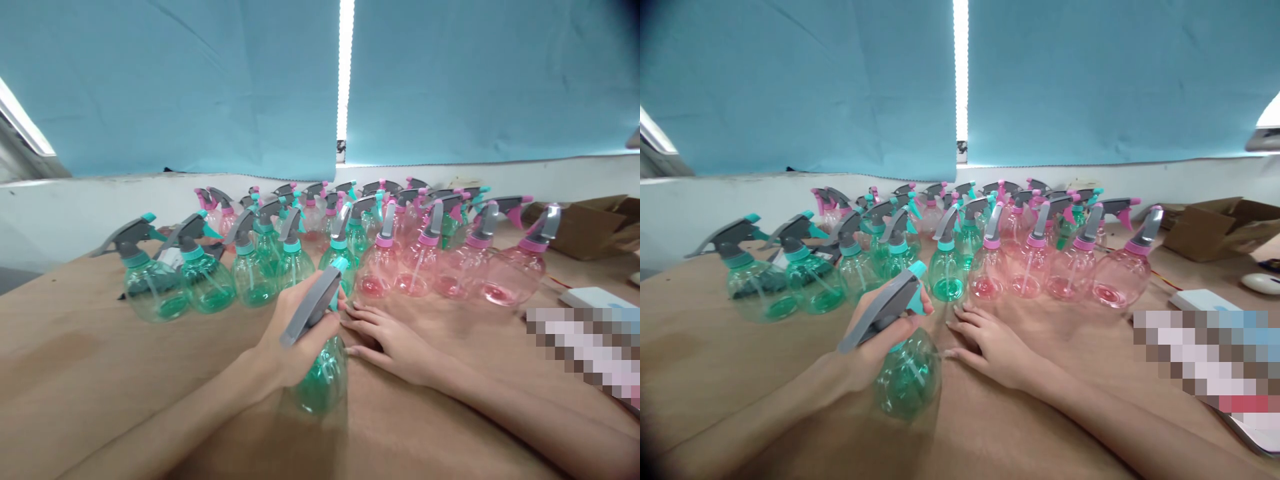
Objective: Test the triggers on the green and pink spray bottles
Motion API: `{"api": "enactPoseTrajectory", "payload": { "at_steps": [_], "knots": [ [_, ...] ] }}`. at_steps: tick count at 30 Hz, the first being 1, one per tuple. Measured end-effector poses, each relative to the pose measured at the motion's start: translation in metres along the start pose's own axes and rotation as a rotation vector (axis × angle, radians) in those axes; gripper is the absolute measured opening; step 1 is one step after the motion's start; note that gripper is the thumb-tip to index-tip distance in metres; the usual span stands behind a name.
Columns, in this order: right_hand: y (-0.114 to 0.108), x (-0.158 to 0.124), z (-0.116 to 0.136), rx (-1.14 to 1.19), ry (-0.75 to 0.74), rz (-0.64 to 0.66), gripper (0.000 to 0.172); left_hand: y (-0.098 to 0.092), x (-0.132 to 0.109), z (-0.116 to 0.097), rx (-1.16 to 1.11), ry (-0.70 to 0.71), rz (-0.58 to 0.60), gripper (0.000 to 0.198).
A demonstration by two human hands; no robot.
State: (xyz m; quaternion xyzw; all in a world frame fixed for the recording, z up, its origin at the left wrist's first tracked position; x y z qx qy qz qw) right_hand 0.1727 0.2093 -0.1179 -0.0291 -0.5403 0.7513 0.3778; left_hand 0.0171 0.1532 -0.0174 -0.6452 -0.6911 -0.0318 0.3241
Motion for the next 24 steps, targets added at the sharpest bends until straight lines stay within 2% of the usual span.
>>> {"api": "enactPoseTrajectory", "payload": {
  "at_steps": [5, 9, 12, 24],
  "knots": [
    [0.0017, -0.0002, -0.0023, 0.014, 0.005, -0.009, 0.057, 0.0014, -0.0013, 0.0018, -0.004, -0.005, 0.022, 0.005],
    [0.0016, 0.0005, -0.0017, 0.012, -0.01, -0.013, 0.056, 0.0026, -0.0041, 0.0025, 0.03, -0.026, -0.062, 0.019],
    [0.0018, 0.0009, -0.0015, 0.005, -0.013, -0.003, 0.056, 0.0041, -0.0057, 0.0008, 0.057, -0.017, -0.098, 0.021],
    [0.0029, 0.0002, -0.0022, -0.005, -0.013, 0.005, 0.056, 0.0052, -0.0033, 0.0031, 0.052, 0.053, -0.082, 0.026]
  ]
}}
Point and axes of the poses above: each hand's wrist, its own x-axis towards the middle knuckle, its own y-axis out of the palm, z = x × y, the point moved 4 cm from there along x, towards the middle knuckle, and after that the axes turned 9 degrees about -z, right-handed, at the moved point
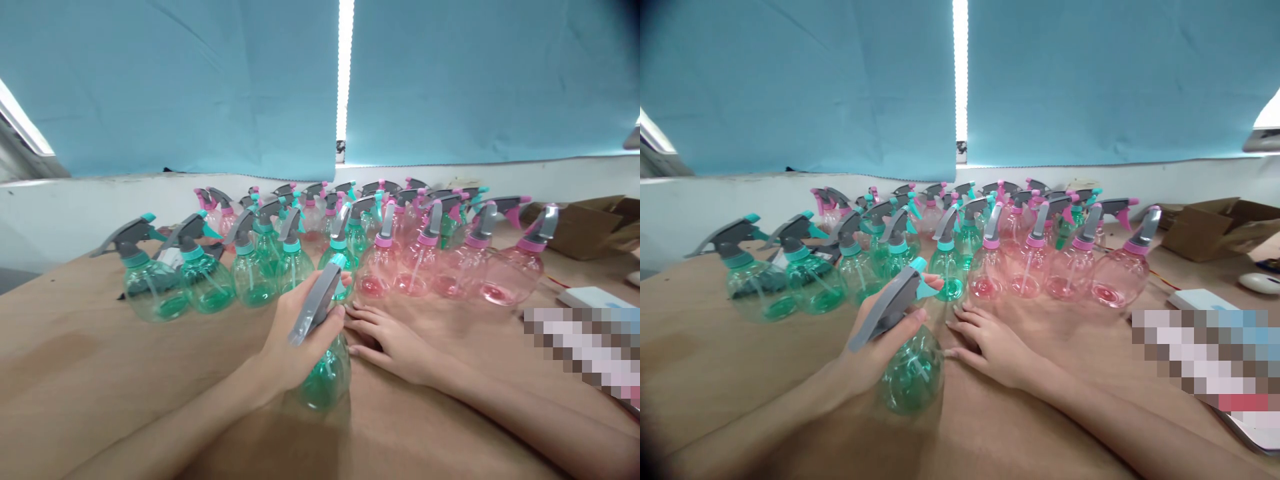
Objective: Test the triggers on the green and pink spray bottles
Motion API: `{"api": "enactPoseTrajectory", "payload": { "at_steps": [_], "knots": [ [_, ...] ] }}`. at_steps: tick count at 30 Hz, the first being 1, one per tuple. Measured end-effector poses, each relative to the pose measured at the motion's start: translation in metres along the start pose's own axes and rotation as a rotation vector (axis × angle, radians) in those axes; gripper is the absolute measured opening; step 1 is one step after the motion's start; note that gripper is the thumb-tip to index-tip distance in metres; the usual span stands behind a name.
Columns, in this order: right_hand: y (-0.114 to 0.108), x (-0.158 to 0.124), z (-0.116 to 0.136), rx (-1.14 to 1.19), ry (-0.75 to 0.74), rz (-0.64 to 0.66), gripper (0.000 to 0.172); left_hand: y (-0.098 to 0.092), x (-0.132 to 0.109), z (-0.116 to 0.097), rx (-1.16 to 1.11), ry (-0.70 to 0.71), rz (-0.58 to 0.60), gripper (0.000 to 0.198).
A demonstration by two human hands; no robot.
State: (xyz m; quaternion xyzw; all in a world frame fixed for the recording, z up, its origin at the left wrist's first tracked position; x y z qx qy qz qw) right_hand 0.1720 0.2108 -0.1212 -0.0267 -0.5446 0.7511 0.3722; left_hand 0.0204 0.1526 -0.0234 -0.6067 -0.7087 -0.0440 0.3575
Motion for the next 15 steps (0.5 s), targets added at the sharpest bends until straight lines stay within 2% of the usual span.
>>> {"api": "enactPoseTrajectory", "payload": {
  "at_steps": [15],
  "knots": [
    [-0.0016, 0.0002, 0.0008, 0.026, -0.009, -0.022, 0.053, -0.0002, 0.0001, -0.0002, -0.02, -0.005, 0.003, 0.028]
  ]
}}
Point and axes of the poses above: each hand's wrist, its own x-axis towards the middle knuckle, its own y-axis out of the palm, z = x × y, the point moved 4 cm from there along x, towards the middle knuckle, and after that the axes turned 9 degrees about -z, right-handed, at the moved point
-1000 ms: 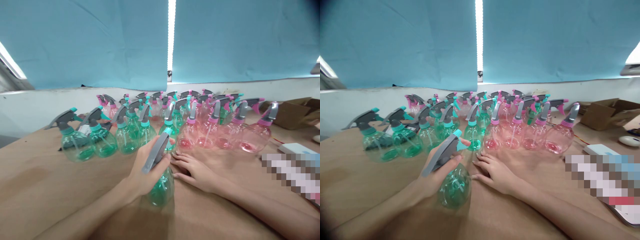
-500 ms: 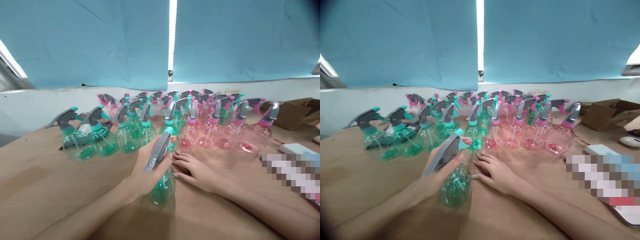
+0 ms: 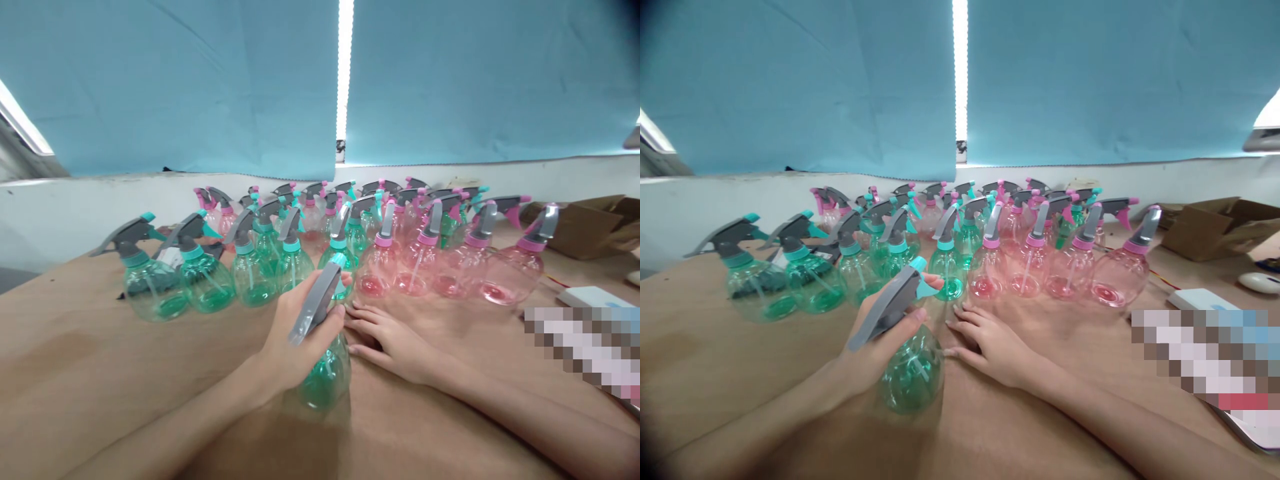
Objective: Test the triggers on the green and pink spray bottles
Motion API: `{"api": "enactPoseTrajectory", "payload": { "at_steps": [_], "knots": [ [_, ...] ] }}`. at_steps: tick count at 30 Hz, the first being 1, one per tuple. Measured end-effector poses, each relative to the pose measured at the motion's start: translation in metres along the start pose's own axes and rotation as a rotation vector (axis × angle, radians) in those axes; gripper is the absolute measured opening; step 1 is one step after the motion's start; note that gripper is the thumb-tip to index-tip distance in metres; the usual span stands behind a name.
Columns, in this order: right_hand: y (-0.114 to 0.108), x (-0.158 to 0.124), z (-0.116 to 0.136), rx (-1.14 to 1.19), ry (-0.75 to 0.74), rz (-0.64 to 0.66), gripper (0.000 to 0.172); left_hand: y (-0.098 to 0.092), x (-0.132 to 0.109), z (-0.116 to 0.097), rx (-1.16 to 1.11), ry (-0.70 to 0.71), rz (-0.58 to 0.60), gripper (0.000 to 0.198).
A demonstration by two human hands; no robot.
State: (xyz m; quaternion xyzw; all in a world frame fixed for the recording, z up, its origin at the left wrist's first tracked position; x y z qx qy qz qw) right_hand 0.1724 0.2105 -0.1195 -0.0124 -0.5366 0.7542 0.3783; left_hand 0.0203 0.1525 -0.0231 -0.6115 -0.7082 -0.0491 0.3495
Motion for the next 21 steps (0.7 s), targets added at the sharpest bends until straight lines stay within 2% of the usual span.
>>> {"api": "enactPoseTrajectory", "payload": {
  "at_steps": [16, 21],
  "knots": [
    [0.0001, 0.0, -0.0006, 0.006, -0.002, 0.002, 0.052, -0.0002, 0.0006, -0.0004, 0.031, -0.039, 0.003, 0.028],
    [-0.0006, -0.0002, 0.0006, -0.01, 0.011, 0.012, 0.055, -0.0026, 0.0025, -0.0037, 0.043, -0.019, 0.036, 0.016]
  ]
}}
Point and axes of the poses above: each hand's wrist, its own x-axis towards the middle knuckle, its own y-axis out of the palm, z = x × y, the point moved 4 cm from there along x, towards the middle knuckle, and after that the axes turned 9 degrees about -z, right-handed, at the moved point
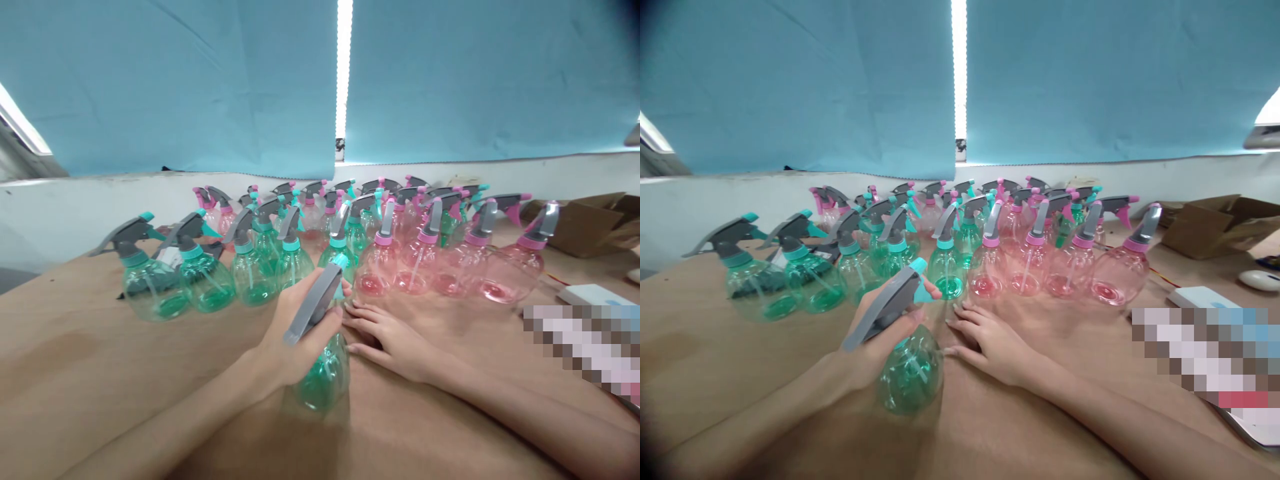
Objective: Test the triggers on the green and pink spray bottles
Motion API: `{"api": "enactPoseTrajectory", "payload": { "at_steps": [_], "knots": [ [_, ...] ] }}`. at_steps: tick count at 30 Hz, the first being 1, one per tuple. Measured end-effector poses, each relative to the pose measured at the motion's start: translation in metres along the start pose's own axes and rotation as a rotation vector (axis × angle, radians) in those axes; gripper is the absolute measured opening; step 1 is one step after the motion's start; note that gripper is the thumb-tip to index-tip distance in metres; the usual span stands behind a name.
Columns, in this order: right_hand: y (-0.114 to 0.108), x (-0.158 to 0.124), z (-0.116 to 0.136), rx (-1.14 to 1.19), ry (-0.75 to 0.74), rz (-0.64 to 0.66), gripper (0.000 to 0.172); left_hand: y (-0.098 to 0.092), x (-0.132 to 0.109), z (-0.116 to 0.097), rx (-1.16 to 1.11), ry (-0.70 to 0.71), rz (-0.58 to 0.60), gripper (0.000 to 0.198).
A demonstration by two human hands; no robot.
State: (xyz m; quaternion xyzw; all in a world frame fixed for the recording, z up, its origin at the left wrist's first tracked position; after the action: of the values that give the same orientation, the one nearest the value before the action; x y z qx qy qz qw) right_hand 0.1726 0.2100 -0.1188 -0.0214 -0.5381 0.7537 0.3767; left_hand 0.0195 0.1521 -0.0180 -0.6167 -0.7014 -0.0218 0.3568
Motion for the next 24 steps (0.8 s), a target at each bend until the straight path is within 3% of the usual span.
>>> {"api": "enactPoseTrajectory", "payload": {
  "at_steps": [8, 16, 24],
  "knots": [
    [0.0005, 0.0002, -0.0005, -0.021, 0.0, 0.001, 0.057, -0.0001, -0.0018, 0.0032, -0.049, 0.007, 0.052, 0.005],
    [0.0, 0.0003, -0.0002, 0.006, -0.013, -0.013, 0.052, 0.0027, -0.0034, -0.0012, 0.0, -0.011, -0.116, 0.032],
    [0.0001, 0.0005, -0.0007, 0.026, -0.026, -0.023, 0.048, 0.0051, -0.0028, 0.0011, -0.038, 0.0, -0.086, 0.031]
  ]
}}
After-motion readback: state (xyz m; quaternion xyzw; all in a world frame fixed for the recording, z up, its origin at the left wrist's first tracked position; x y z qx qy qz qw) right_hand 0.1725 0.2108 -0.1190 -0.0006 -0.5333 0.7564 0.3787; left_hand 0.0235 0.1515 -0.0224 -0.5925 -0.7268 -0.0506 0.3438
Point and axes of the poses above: each hand's wrist, its own x-axis towards the middle knuckle, its own y-axis out of the palm, z = x × y, the point moved 4 cm from there along x, towards the middle knuckle, and after that the axes turned 9 degrees about -z, right-handed, at the moved point
